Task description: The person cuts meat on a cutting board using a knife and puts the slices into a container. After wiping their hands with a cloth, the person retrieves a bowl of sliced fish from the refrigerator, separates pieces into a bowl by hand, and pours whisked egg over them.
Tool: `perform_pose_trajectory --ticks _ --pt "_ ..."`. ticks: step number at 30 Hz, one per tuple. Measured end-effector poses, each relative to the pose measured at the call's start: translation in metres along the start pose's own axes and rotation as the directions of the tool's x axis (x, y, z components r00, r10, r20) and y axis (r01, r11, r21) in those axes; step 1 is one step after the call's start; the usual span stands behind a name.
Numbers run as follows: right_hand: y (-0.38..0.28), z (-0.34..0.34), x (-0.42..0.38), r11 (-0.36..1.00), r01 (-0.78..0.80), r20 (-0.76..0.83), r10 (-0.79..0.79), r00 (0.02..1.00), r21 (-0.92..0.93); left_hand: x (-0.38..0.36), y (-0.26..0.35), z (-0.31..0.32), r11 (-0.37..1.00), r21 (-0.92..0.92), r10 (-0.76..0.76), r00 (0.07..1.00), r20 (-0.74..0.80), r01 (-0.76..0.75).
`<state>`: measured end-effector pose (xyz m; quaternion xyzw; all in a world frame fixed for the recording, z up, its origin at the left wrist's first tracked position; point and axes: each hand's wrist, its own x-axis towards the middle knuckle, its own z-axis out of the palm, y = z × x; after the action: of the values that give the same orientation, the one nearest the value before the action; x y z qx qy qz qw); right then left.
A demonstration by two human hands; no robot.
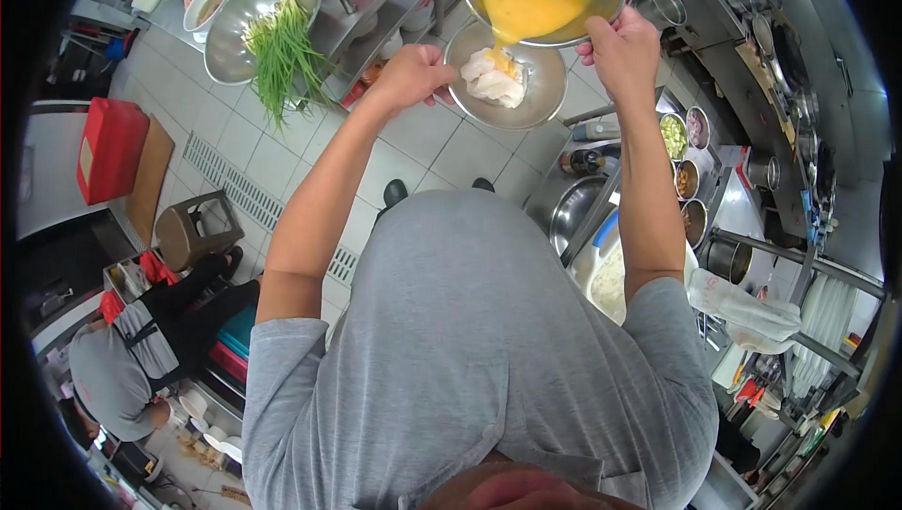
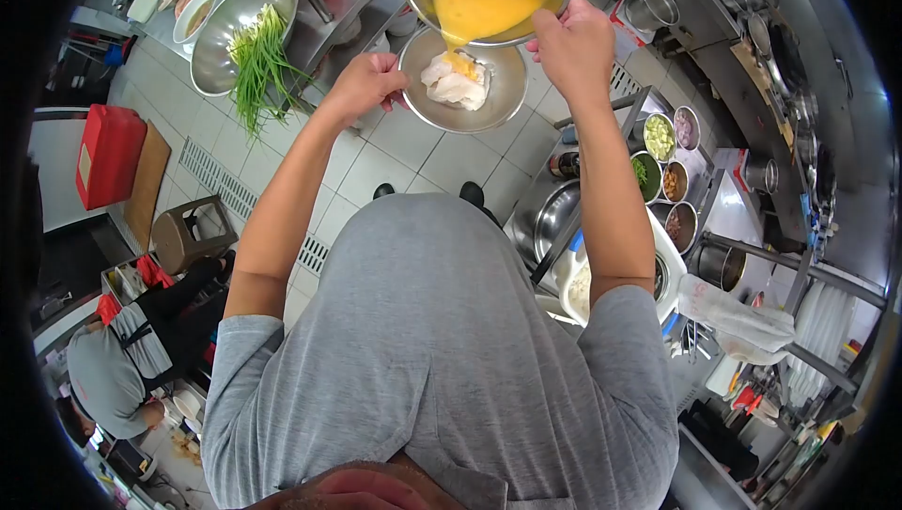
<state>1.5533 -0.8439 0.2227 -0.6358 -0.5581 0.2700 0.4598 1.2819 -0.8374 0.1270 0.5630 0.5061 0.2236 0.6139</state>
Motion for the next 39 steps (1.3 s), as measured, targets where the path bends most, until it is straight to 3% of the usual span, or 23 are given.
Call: perform_pose_trajectory --ticks 21,30,39 --pt "0.011 -0.035 -0.005 0.995 -0.083 -0.049 0.081 0.996 -0.046 0.018 0.009 0.013 1.000 -0.017 0.001 1.000 -0.005 -0.001" --pt "0.038 -0.058 -0.001 0.963 -0.173 -0.038 0.184 0.982 0.205 0.040 0.008 0.037 0.999 0.034 0.021 0.999 0.041 -0.022" --pt "0.079 -0.110 -0.004 0.765 -0.366 0.067 0.393 0.917 0.531 0.072 -0.013 0.070 0.999 -0.012 0.037 0.987 0.157 -0.036"
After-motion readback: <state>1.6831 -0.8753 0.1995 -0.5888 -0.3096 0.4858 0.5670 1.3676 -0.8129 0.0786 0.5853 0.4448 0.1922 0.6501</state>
